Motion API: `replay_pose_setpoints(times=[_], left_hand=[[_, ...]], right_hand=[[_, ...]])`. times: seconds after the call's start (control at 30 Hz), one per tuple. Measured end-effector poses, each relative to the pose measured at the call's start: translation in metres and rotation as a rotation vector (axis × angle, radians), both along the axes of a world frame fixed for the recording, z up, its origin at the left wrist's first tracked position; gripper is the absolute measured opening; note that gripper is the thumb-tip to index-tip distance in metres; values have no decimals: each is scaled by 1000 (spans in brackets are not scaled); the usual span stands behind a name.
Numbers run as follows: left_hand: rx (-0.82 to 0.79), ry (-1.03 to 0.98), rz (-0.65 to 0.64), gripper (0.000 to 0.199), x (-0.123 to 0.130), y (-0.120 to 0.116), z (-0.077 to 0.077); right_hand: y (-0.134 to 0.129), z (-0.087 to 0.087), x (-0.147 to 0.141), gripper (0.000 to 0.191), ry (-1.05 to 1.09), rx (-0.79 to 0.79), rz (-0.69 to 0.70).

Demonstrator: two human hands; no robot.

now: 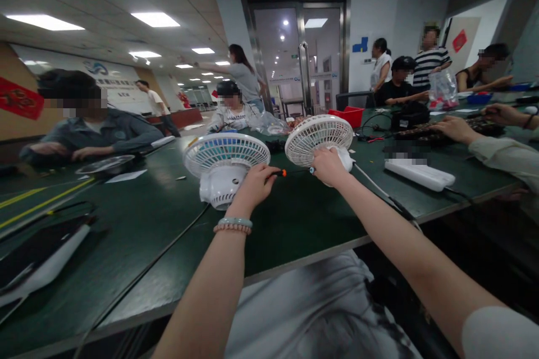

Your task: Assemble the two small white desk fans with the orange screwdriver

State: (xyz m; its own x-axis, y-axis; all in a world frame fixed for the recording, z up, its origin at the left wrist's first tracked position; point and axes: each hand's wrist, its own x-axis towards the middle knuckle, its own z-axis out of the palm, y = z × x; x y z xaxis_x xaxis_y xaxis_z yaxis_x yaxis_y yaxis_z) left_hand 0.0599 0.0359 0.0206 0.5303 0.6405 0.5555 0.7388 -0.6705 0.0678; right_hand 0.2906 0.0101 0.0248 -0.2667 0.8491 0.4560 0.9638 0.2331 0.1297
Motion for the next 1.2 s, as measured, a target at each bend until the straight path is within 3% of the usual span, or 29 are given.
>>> replay_pose_setpoints(times=[0.2, 0.4, 0.63, 0.8, 0.97, 1.2], left_hand=[[-32, -354, 85, 33, 1, -7, 2], [-201, -544, 152, 39, 4, -7, -3], [-554, -850, -53, 35, 1, -10, -6], [-637, -1052, -154, 34, -1, -5, -9], [-653, -1047, -111, 32, 1, -6, -7], [-522, -788, 118, 22, 8, -14, -6]], right_hand=[[1, 1, 1, 23, 9, -26, 26], [-3, 3, -1, 23, 3, -46, 16], [-3, 1, -3, 22, 0, -34, 9], [-1, 0, -4, 22, -4, -27, 16], [0, 0, -2, 23, -17, -5, 20], [-1, 3, 1, 25, -14, -25, 7]])
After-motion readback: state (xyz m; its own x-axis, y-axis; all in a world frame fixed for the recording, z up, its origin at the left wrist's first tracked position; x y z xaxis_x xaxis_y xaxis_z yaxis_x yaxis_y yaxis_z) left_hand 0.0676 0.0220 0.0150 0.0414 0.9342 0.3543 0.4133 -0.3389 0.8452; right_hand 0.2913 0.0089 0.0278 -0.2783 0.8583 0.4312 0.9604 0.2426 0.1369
